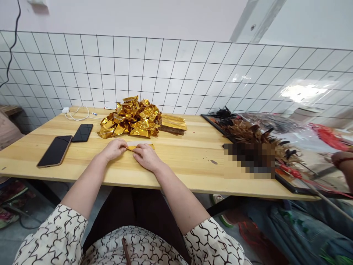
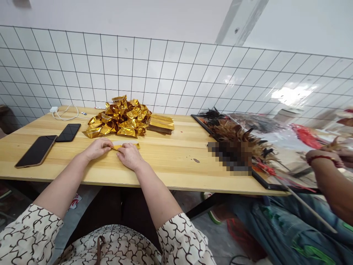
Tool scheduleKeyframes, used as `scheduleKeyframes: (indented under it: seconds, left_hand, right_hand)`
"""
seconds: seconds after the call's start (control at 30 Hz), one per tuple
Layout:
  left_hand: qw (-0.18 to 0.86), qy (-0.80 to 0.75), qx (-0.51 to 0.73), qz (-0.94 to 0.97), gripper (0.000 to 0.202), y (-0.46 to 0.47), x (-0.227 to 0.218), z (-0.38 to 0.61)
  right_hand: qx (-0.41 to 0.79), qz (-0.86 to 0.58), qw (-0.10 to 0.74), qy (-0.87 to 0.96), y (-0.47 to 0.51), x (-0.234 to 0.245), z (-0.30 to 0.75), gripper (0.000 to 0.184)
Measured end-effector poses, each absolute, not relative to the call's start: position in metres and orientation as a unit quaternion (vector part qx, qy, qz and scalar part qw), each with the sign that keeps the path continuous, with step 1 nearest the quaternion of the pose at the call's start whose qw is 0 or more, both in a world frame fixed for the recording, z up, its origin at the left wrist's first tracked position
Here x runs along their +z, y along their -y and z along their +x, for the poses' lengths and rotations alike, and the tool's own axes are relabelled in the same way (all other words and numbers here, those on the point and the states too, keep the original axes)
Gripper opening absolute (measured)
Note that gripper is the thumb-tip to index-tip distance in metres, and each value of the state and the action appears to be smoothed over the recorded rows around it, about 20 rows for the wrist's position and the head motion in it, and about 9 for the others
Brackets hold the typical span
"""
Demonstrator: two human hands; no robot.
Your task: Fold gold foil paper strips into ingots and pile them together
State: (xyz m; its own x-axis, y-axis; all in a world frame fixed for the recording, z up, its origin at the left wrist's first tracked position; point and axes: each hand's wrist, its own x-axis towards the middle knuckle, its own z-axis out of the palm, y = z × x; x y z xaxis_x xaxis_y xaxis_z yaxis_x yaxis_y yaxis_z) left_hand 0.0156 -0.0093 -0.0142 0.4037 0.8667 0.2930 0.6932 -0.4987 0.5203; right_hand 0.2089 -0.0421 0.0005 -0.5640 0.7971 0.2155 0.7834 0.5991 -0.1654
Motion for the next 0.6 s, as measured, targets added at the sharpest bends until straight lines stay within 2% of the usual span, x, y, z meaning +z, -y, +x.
scheduleKeyframes:
  seconds: [0.43,0.6]
  left_hand:
    - [0.211,-0.498,0.316,0.779,0.019,-0.001,-0.022,0.017]
    - [0.221,-0.506,0.339,0.762,0.017,-0.006,-0.028,0.016]
  right_hand:
    - [0.061,-0.431,0.180,0.882,0.035,-0.008,0.211,0.023]
    - [0.073,-0.429,0.200,0.878,0.035,-0.008,0.212,0.030]
